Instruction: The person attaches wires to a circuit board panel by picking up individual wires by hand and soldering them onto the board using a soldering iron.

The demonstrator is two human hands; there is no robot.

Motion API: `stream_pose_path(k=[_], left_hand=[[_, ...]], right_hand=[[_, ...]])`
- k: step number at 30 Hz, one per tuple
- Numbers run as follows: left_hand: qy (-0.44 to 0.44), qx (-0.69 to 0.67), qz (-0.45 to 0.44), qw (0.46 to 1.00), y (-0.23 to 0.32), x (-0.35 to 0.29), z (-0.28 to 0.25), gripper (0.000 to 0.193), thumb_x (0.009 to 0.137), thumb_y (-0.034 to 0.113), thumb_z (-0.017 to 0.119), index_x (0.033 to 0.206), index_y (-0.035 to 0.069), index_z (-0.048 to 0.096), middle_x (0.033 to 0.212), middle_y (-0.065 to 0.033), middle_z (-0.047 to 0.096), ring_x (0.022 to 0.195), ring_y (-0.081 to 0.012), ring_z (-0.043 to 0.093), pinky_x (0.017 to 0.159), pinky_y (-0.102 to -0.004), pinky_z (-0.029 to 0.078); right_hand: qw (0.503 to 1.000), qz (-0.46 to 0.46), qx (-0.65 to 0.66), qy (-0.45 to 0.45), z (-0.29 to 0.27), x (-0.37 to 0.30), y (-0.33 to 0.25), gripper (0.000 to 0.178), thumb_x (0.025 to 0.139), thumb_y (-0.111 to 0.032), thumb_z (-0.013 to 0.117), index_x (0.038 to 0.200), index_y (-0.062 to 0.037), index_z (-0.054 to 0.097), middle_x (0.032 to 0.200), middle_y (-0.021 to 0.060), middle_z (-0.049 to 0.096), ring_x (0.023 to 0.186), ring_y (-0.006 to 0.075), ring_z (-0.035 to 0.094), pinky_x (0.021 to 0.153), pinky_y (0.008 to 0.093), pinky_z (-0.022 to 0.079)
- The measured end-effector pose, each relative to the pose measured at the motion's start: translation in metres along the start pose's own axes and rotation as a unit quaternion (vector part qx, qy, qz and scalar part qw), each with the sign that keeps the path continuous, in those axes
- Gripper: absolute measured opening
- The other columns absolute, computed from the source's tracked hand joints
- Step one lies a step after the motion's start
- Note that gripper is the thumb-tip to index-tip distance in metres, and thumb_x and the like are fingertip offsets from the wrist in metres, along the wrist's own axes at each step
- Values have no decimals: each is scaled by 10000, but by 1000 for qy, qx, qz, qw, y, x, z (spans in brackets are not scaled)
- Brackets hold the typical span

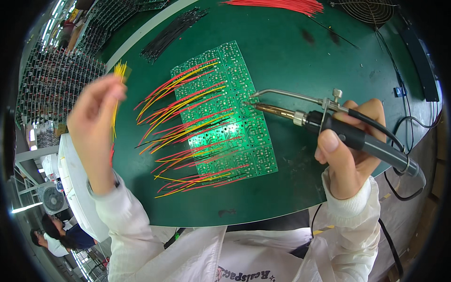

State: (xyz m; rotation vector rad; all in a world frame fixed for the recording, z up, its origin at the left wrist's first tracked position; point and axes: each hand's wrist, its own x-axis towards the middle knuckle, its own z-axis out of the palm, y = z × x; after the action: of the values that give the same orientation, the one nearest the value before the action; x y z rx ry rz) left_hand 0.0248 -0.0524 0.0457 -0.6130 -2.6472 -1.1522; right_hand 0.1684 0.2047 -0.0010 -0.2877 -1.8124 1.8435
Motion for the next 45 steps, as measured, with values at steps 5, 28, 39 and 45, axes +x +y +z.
stream_pose_path(k=[5,28,39,45], left_hand=[[-88,50,190,977,43,-60,52,184,646,-43,676,803,28,613,788,-59,597,686,-188,564,635,-281,433],[-36,49,213,975,32,-73,78,227,580,-72,709,770,20,626,745,-47,545,621,-192,521,529,-299,402],[-40,50,213,975,32,-73,79,243,566,-84,706,771,17,624,747,-49,550,611,-185,526,524,-289,406],[-41,57,215,974,34,-74,78,244,565,-85,704,772,17,624,745,-49,549,615,-190,526,526,-293,407]], right_hand=[[1000,1,-13,-15,-10,-14,-1,375,716,-196,686,829,-59,356,624,49,439,441,81,424,429,192,338],[995,83,-47,-22,-17,-28,-7,455,680,-243,735,804,-72,332,674,35,390,610,83,337,559,228,296],[995,89,-34,-33,-18,-28,-6,445,670,-217,741,818,-55,354,679,46,421,581,76,362,538,220,312],[996,80,-29,-40,-18,-29,-5,437,677,-206,738,820,-53,355,683,51,425,585,78,371,538,222,316]])
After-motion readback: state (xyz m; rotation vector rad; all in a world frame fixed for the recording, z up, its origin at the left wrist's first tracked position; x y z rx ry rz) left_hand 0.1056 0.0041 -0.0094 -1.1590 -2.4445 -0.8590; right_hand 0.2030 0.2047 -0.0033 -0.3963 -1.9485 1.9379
